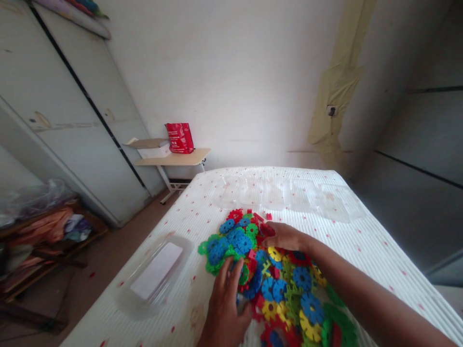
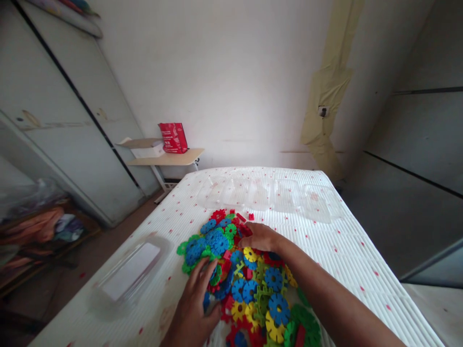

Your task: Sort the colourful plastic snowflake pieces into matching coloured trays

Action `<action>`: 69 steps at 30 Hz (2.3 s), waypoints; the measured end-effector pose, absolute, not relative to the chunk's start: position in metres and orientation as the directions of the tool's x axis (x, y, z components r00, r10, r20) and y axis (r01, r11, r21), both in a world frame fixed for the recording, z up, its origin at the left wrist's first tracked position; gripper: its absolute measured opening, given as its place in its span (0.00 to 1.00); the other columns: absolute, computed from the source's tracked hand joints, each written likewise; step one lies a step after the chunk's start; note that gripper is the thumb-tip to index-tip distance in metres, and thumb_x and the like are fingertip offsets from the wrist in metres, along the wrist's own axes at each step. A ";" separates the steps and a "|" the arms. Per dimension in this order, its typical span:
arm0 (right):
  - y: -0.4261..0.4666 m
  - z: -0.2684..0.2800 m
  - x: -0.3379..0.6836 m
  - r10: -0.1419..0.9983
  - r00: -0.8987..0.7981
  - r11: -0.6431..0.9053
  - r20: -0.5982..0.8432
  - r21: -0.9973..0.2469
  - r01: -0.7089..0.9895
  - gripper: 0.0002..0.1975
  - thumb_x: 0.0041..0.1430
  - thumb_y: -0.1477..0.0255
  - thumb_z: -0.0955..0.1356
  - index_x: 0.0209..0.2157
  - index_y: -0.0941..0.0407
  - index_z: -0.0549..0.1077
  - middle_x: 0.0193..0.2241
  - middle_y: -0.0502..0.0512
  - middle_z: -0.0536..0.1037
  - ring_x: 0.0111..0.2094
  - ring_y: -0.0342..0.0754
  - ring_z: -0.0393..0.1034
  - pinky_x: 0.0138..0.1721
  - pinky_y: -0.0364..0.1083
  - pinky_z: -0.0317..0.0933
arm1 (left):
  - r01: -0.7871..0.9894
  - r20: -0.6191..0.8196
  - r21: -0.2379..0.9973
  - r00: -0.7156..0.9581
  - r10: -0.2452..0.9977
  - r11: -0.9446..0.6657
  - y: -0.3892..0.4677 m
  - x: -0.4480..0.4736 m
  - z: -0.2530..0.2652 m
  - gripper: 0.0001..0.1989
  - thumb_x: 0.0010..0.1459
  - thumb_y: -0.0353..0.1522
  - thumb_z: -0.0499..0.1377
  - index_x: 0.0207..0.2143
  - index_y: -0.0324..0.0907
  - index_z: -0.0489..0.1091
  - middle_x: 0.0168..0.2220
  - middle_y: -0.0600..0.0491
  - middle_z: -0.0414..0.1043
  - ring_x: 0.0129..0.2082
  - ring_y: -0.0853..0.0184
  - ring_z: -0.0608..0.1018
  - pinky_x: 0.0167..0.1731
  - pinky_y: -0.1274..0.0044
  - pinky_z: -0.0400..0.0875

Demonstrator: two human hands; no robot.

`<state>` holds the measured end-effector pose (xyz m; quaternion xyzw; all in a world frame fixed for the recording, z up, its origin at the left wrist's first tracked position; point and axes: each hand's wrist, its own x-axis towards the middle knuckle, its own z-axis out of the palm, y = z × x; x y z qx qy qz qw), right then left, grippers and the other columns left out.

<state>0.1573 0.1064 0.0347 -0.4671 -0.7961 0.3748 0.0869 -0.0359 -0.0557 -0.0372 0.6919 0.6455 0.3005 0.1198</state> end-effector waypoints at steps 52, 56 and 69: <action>0.093 0.055 0.162 0.764 -0.644 -0.196 -0.047 -0.967 -0.162 0.20 0.37 0.79 0.73 0.37 0.57 0.72 0.24 0.46 0.76 0.18 0.36 0.66 0.19 0.37 0.60 | 0.221 0.309 0.942 -0.270 0.912 -0.254 -0.008 -0.008 0.024 0.26 0.50 0.29 0.59 0.53 0.45 0.60 0.52 0.50 0.65 0.51 0.62 0.69 0.52 0.71 0.62; 0.088 0.066 0.160 0.768 -0.640 -0.170 -0.024 -0.971 -0.167 0.20 0.35 0.78 0.73 0.36 0.57 0.72 0.22 0.45 0.75 0.18 0.36 0.64 0.17 0.36 0.59 | 0.168 0.290 0.953 -0.272 0.917 -0.252 -0.007 -0.006 0.027 0.27 0.50 0.31 0.60 0.54 0.44 0.59 0.51 0.49 0.65 0.50 0.61 0.70 0.50 0.70 0.64; 0.077 0.075 0.165 0.776 -0.630 -0.009 0.018 -0.999 -0.040 0.18 0.38 0.72 0.74 0.35 0.57 0.72 0.32 0.49 0.75 0.31 0.42 0.68 0.33 0.43 0.61 | 0.055 0.266 0.964 -0.154 0.952 -0.261 -0.017 -0.004 0.028 0.36 0.45 0.34 0.63 0.57 0.46 0.54 0.50 0.48 0.63 0.51 0.60 0.68 0.51 0.68 0.62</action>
